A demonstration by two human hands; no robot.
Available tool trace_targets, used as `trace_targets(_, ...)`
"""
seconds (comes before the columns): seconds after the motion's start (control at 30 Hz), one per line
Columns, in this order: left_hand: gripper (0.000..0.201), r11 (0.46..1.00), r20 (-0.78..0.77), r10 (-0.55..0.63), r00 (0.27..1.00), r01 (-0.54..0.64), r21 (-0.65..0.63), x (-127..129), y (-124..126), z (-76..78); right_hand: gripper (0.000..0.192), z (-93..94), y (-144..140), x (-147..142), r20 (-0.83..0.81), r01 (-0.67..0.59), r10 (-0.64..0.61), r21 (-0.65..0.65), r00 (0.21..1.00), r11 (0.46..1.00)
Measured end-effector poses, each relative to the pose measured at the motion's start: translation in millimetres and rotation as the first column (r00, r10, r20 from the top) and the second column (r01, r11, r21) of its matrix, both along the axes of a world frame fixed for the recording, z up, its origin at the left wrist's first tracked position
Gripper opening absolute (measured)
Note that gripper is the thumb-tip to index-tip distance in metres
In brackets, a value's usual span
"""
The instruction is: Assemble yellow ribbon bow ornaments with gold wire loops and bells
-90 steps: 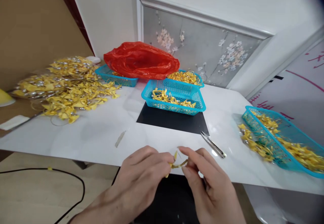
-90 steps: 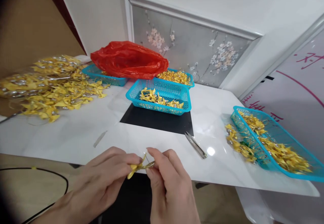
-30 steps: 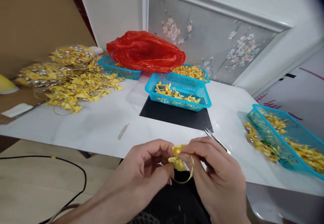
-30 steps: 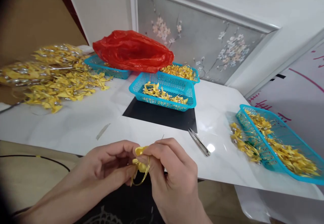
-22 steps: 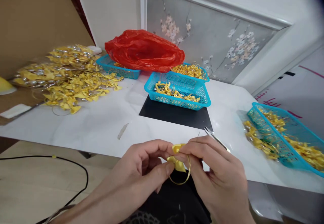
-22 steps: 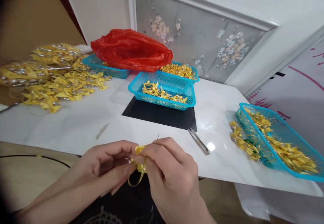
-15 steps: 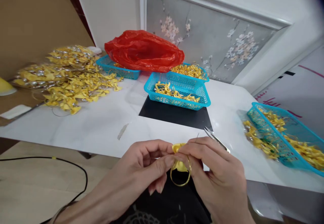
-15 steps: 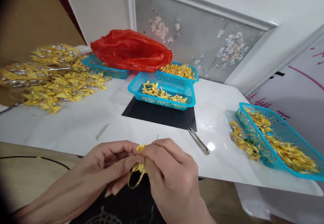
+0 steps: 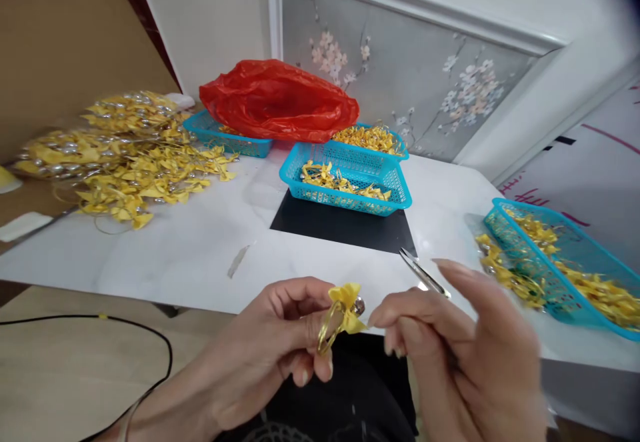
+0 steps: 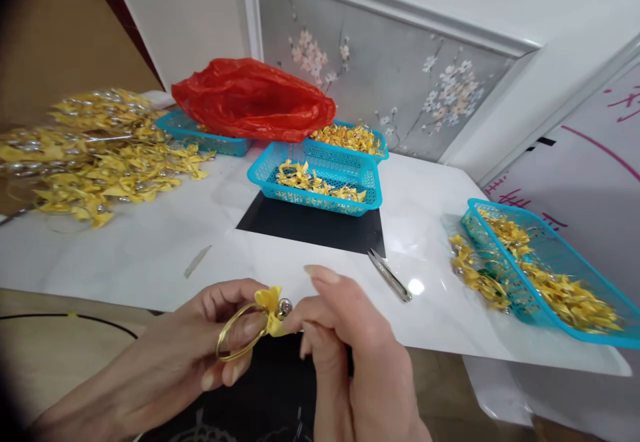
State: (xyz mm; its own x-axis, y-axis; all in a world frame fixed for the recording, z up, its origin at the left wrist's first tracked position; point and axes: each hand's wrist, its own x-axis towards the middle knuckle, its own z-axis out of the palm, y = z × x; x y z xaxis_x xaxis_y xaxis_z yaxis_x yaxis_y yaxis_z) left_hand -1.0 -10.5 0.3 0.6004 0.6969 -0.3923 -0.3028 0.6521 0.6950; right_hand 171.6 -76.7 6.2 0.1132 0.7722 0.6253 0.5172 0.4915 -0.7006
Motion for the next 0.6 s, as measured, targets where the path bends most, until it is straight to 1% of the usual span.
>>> trace_targets(0.03,0.023,1.000,-0.002,-0.001,1.000,0.001,-0.004,0.1,0.2,-0.2,0.051,0.0,0.1,-0.2,0.007,0.019,-0.019,0.002,1.000,1.000)
trace_targets(0.07,0.024,1.000,-0.007,-0.004,1.000,0.004,-0.002,0.2,0.5,-0.3,0.044,0.9,0.9,0.0,0.052,0.031,-0.031,-0.004,0.998,1.000)
trace_targets(0.13,0.024,1.000,-0.020,-0.008,1.000,0.008,-0.001,-0.1,1.0,-0.3,0.028,4.3,3.5,1.8,0.207,0.030,-0.035,0.025,0.978,0.999)
trace_targets(0.17,0.024,1.000,-0.032,-0.008,0.999,0.008,0.000,-0.4,1.2,0.0,0.025,6.2,4.8,2.9,0.284,0.016,-0.033,0.063,0.958,0.998)
trace_targets(0.23,0.023,1.000,-0.062,-0.007,0.998,0.007,0.001,-1.2,1.2,0.9,0.025,8.4,6.9,4.2,0.383,0.001,-0.057,0.144,0.922,0.990)
trace_targets(0.33,0.023,1.000,-0.086,0.001,0.996,-0.001,-0.004,-1.9,0.7,2.6,0.027,6.9,7.9,2.4,0.400,0.088,-0.167,0.208,0.901,0.974)
trace_targets(0.4,0.023,1.000,-0.070,0.006,0.998,-0.007,-0.014,-1.8,0.3,2.8,0.030,4.8,7.6,-0.3,0.397,0.118,-0.205,0.233,0.894,0.965)
trace_targets(0.5,0.023,0.999,-0.051,0.014,0.999,-0.015,-0.029,-1.7,0.3,1.2,0.032,3.4,7.2,-3.3,0.418,0.086,-0.194,0.262,0.888,0.961)
trace_targets(0.6,0.022,1.000,-0.060,0.009,0.998,-0.011,-0.026,-2.3,0.6,-0.5,0.031,3.0,7.4,-3.6,0.413,0.082,-0.199,0.284,0.889,0.955)
